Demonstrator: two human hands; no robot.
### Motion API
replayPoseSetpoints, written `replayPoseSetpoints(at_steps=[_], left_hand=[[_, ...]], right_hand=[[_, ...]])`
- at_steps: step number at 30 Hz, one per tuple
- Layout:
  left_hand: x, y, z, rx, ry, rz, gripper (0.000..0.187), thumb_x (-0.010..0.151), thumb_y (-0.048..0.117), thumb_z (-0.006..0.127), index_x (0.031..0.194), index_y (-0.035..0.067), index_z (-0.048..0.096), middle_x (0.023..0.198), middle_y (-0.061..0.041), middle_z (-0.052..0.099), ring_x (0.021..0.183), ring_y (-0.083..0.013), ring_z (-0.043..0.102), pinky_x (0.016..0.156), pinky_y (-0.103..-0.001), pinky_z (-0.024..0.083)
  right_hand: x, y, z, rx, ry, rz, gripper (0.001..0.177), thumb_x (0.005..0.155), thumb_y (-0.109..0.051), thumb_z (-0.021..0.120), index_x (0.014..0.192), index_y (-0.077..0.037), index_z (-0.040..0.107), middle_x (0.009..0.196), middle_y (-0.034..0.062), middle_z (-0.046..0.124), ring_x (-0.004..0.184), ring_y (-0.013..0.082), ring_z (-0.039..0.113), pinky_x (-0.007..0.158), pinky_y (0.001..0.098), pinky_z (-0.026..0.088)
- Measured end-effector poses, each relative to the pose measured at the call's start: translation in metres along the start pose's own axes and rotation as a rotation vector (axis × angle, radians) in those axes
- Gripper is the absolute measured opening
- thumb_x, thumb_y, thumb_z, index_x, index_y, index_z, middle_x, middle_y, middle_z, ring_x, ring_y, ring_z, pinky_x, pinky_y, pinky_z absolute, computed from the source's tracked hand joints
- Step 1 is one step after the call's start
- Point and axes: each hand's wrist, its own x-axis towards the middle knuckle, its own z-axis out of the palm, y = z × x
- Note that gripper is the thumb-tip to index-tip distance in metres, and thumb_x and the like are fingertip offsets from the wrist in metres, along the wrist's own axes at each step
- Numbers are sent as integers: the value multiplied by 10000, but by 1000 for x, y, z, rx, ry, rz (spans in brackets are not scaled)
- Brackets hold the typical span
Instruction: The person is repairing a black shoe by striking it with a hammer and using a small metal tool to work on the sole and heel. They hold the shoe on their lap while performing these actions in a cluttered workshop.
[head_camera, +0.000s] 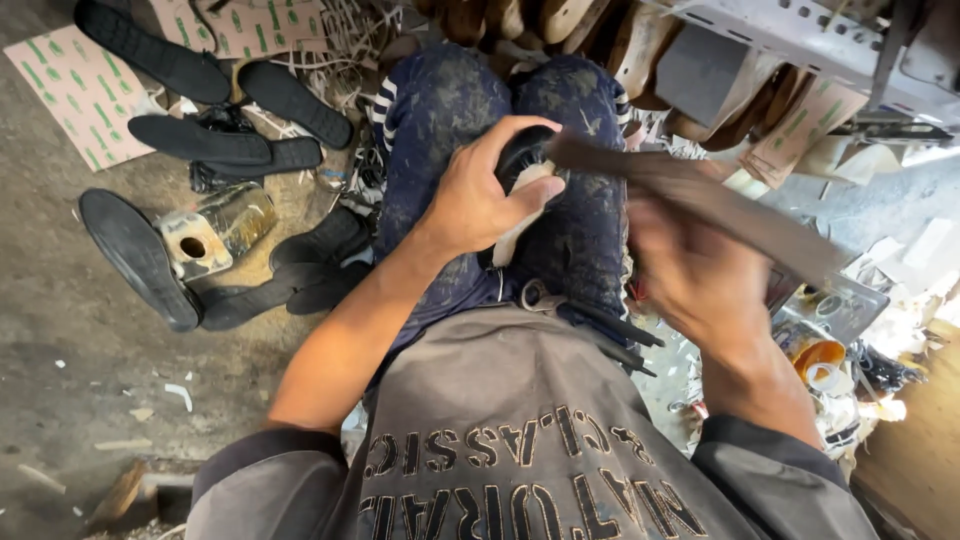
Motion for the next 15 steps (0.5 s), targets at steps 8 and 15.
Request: replayPoseSetpoints(at_steps=[8, 15], left_hand=[[-11, -20, 9, -58, 56, -20, 548, 850, 288, 812, 1355, 245, 603, 1205, -121, 732, 1153, -368, 692, 1013, -489, 542], [6, -17, 11, -2, 84, 182, 441, 864, 154, 747, 1274, 122, 587, 1250, -57, 681, 1188, -219, 661, 1073, -335, 480]], right_hand=[[16, 33, 36, -738, 671, -520, 88, 1080, -205, 577, 1079, -118, 567, 732, 125, 568, 477, 197, 424, 460, 373, 348], [-13, 29, 36, -639, 321, -512, 154, 1066, 13, 646, 1218, 28, 634, 1181, 331, 579, 800, 492, 588, 516, 479, 413]])
